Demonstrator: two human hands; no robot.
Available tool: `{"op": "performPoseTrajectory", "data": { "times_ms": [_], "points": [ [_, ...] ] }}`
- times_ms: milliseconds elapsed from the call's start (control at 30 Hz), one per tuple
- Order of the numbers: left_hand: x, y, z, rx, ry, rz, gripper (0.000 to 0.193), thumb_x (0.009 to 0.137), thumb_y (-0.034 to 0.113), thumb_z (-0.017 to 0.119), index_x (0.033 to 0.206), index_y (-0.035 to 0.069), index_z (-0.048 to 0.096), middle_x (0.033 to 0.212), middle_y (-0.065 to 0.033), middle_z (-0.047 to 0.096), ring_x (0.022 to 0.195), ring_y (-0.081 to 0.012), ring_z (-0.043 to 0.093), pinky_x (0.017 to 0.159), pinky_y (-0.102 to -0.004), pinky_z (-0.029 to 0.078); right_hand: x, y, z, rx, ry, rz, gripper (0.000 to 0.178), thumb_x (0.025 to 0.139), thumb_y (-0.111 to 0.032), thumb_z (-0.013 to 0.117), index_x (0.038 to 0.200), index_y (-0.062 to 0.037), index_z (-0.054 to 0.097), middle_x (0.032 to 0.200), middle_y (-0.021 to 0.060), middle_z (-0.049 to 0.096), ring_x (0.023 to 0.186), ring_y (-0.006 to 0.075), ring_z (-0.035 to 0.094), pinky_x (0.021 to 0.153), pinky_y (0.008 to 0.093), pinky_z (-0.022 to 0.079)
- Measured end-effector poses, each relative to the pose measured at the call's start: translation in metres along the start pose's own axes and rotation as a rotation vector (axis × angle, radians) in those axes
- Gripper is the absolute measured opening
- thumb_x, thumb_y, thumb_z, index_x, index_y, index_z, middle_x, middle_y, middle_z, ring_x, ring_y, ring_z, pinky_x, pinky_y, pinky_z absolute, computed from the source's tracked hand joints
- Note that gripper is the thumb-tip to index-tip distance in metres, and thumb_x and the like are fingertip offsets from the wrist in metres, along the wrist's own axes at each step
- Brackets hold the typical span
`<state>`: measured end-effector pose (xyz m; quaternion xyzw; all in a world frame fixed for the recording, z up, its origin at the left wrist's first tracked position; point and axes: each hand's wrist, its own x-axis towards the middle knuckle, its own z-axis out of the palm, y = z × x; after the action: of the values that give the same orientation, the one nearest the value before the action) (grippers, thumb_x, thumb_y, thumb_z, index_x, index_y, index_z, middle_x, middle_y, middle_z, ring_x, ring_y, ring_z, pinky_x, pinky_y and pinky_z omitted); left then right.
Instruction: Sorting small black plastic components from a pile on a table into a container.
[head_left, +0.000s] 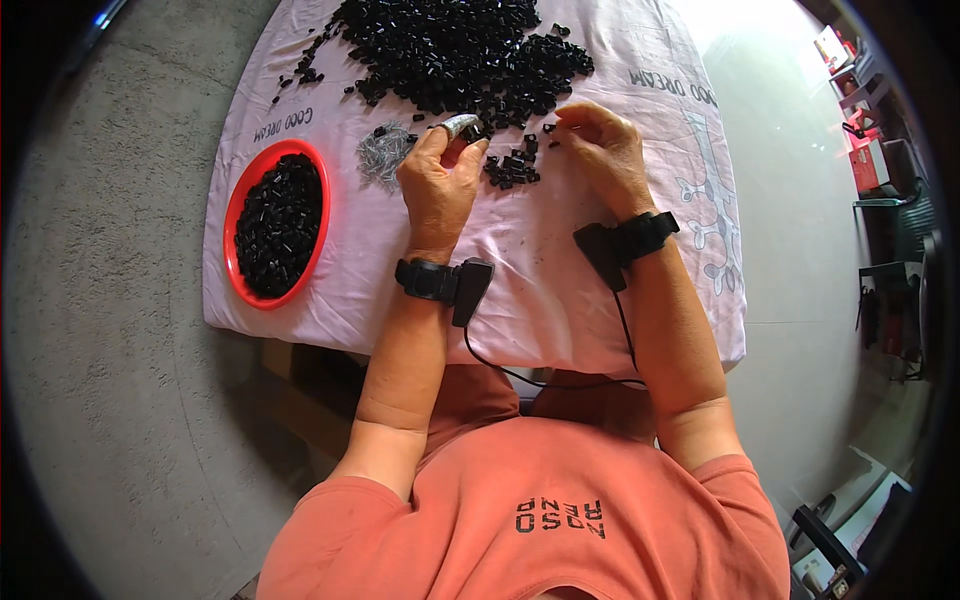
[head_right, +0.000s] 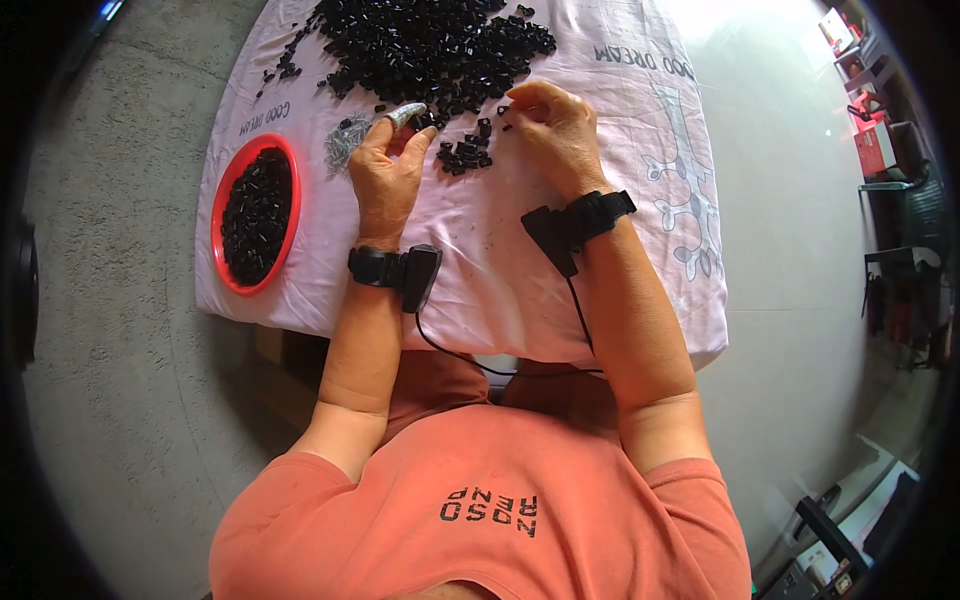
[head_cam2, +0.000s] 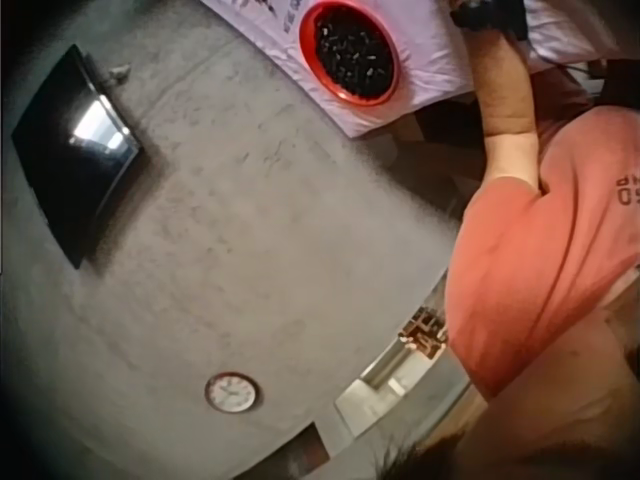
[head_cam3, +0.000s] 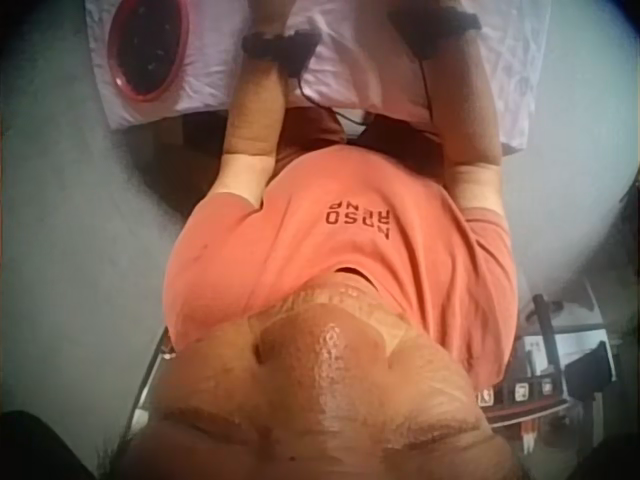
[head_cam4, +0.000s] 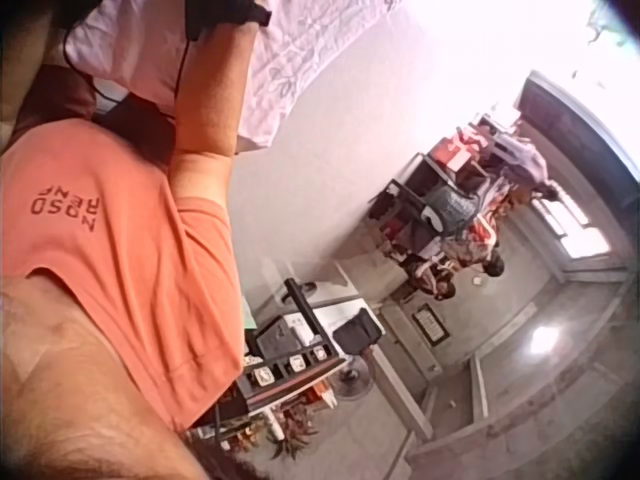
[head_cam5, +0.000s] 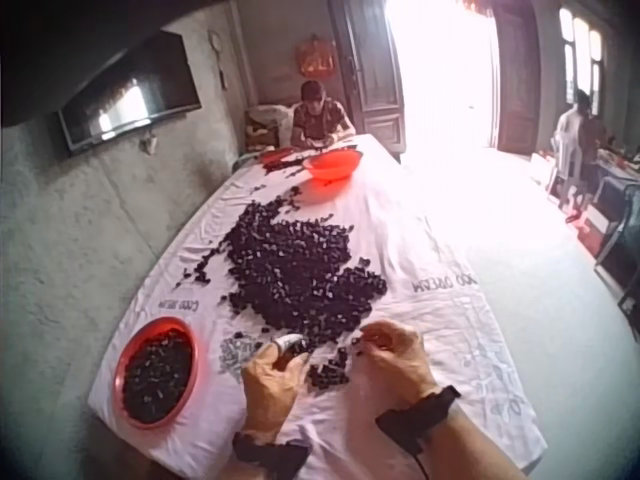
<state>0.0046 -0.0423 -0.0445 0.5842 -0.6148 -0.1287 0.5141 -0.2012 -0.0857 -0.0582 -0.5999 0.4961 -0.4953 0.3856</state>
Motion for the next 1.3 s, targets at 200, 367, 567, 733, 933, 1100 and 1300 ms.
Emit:
{"op": "performPoseTrajectory", "data": {
  "times_ms": [200,367,567,733,933,1100,1300],
  "points": [
    [0.0,-0.002,-0.021,0.01,0.139,0.014,0.022,0.079,0.003,0.078,0.101,0.002,0.075,0.082,-0.0075,0.071,0.068,-0.0131,0.065,0.065,-0.0292,0.052,-0.003,-0.006,-0.001,-0.05,-0.041,0.016,0.027,0.08,0.001,0.066,0.106,-0.0035,0.073,0.096,0.009,0.074,0.085,0.0159,0.072,0.078,0.0283,0.058],
    [0.005,-0.018,-0.075,0.183,0.289,-0.024,0.019,0.082,0.006,0.077,0.1,0.0,0.075,0.081,-0.0098,0.075,0.071,-0.012,0.068,0.067,-0.0293,0.054,-0.003,-0.001,-0.002,-0.155,-0.049,-0.154,0.031,0.077,0.002,0.066,0.105,-0.0077,0.074,0.097,0.0086,0.07,0.085,0.0208,0.072,0.079,0.0318,0.057],
    [-0.011,-0.066,-0.144,0.533,0.389,-0.131,0.019,0.079,0.012,0.078,0.089,-0.001,0.069,0.074,-0.0121,0.069,0.065,-0.0255,0.066,0.063,-0.0395,0.051,-0.003,0.004,0.005,-0.251,-0.014,-0.247,0.031,0.075,0.003,0.063,0.1,-0.0094,0.075,0.095,0.0111,0.069,0.081,0.0254,0.07,0.078,0.0368,0.056],
    [-0.019,-0.075,-0.163,0.692,0.416,-0.221,0.022,0.075,0.013,0.079,0.081,0.0,0.062,0.074,-0.0119,0.065,0.066,-0.0291,0.063,0.064,-0.0426,0.05,-0.002,0.005,0.003,-0.276,0.042,-0.248,0.028,0.078,0.002,0.063,0.1,-0.0095,0.075,0.095,0.0117,0.071,0.081,0.023,0.071,0.077,0.0345,0.056],
    [-0.01,-0.054,-0.137,0.425,0.447,-0.133,0.021,0.078,0.014,0.077,0.084,0.002,0.061,0.08,-0.0092,0.066,0.066,-0.0235,0.063,0.065,-0.0383,0.052,0.009,0.023,-0.009,0.193,0.023,-0.075,0.03,0.081,-0.001,0.065,0.108,-0.0094,0.075,0.1,0.0066,0.074,0.082,0.014,0.07,0.077,0.0286,0.056],
    [-0.007,-0.03,-0.083,0.335,0.172,0.064,0.022,0.086,0.011,0.071,0.107,0.003,0.072,0.085,-0.0078,0.073,0.074,-0.0152,0.068,0.069,-0.0311,0.054,0.011,0.019,-0.018,0.0,0.254,-0.124,0.032,0.078,0.001,0.061,0.104,-0.009,0.076,0.096,0.0079,0.074,0.082,0.0169,0.07,0.079,0.0298,0.055],
    [-0.001,0.008,-0.028,0.27,-0.21,0.06,0.015,0.087,0.008,0.069,0.101,0.003,0.074,0.087,-0.0105,0.074,0.075,-0.0176,0.07,0.071,-0.031,0.054,0.002,0.008,-0.021,-0.257,0.367,-0.075,0.03,0.076,0.002,0.06,0.099,-0.0089,0.076,0.095,0.0109,0.073,0.085,0.0219,0.071,0.081,0.0326,0.055]
  ]
}}
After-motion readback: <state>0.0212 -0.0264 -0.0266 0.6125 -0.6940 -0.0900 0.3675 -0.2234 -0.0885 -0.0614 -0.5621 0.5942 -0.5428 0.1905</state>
